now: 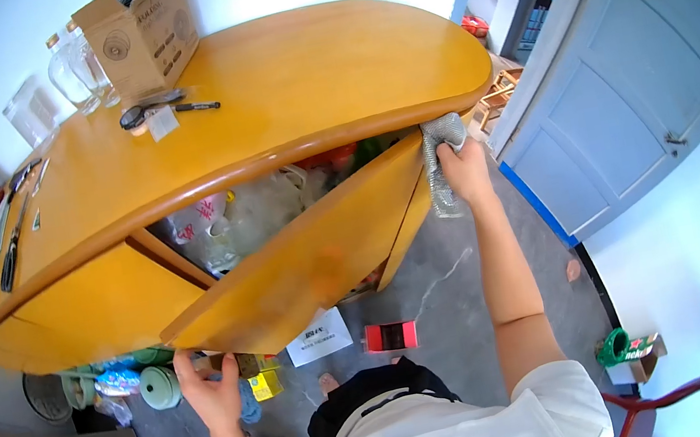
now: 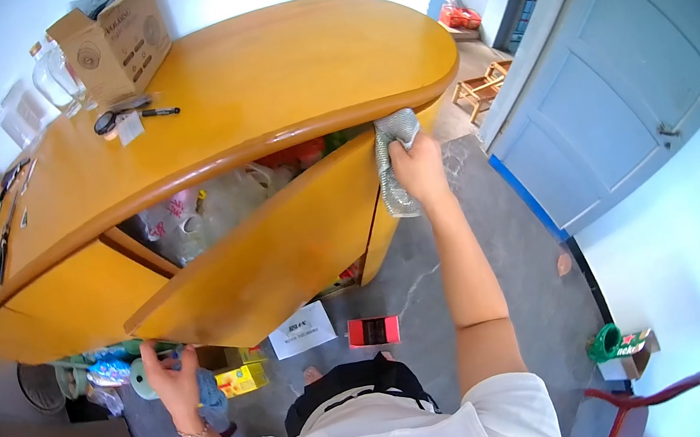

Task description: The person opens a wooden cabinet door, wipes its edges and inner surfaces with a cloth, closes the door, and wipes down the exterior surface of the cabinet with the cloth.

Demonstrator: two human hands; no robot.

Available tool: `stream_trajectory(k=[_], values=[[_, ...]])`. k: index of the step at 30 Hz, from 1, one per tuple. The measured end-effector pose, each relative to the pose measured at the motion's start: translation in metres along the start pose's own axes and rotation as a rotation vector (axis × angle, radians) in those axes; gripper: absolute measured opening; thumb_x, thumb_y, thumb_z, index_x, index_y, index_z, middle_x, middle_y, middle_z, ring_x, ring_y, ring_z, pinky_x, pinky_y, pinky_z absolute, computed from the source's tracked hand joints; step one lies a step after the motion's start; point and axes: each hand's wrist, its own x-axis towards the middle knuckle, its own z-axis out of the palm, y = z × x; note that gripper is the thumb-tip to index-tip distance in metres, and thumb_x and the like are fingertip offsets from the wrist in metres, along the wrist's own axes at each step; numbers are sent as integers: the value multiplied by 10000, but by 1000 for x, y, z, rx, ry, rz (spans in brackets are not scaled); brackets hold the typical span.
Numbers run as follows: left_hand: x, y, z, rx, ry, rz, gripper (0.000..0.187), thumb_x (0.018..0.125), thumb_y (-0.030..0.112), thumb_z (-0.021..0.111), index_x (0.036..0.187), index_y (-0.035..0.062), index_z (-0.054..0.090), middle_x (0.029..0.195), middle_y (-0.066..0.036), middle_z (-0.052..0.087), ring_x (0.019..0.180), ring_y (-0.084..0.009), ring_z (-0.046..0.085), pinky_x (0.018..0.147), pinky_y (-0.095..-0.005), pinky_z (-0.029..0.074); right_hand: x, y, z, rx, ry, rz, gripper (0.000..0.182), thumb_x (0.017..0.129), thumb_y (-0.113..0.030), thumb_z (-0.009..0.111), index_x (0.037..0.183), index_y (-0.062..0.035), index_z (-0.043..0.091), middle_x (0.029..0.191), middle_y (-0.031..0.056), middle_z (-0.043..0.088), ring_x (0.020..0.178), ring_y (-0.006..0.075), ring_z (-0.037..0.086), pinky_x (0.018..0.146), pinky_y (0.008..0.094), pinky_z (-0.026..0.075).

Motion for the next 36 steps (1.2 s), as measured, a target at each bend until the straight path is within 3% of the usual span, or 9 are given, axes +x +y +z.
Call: stream_trajectory(k=[4,7,14,15,22,23,31,33,36], values=[[-20,6,11,-371,42,-239,315,730,0,602,989,19,424,922,-95,491,697,-131,541,552,-232,450,-16,7,11,-33,-24,-367,267,692,-46,519,953,-7,560,854,200,585,807,359,569,726,372,452],[-44,10,21,-275,181,-184,355,777,58,595,1073,5,408,948,-110,543,780,-142,556,578,-208,445,-3,4,-8,-137,-43,-317,319,680,-30,532,998,-28,558,968,201,557,878,363,540,754,383,450],[-67,26,32,-245,282,-219,429,790,75,592,1156,-40,398,1011,-134,549,850,-137,533,601,-204,439,-12,-8,-10,-75,-91,-715,323,674,-30,526,992,-62,576,930,177,571,836,352,550,726,384,459],[-65,22,32,-247,286,-207,436,788,72,593,1161,-39,395,1023,-137,545,846,-135,532,601,-201,438,0,11,-2,-269,-95,-373,310,668,-27,520,969,-75,581,933,163,568,832,343,548,705,388,463],[-56,26,32,-316,230,-268,450,777,42,590,1176,-26,393,1013,-124,542,798,-116,531,560,-201,440,-7,-4,-6,-111,-74,-682,272,656,-32,519,923,-18,570,870,199,568,779,359,553,675,404,461],[-54,26,27,-317,209,-270,449,776,40,589,1176,-23,394,1008,-119,543,789,-116,532,550,-201,440,3,1,-5,-286,-191,-199,259,661,-40,514,912,-34,577,886,194,569,781,355,553,674,404,463],[-52,9,27,-221,218,-69,420,771,18,576,1157,-24,417,1008,-112,549,796,-129,544,546,-205,453,-61,-46,22,-131,-150,-640,173,688,-71,502,828,-5,577,802,205,557,724,351,562,653,428,466],[-52,9,26,-300,203,-182,418,770,22,577,1155,-26,420,1016,-119,552,817,-129,541,564,-204,457,-25,-17,14,-342,-208,-289,145,704,-84,496,797,0,569,735,201,562,689,358,564,640,428,469],[-57,19,21,-295,176,-263,427,770,28,580,1159,-30,416,1031,-130,554,839,-127,536,582,-203,455,-5,-19,-13,-167,-177,-122,128,706,-92,491,760,1,560,687,189,565,659,359,563,621,426,470]])
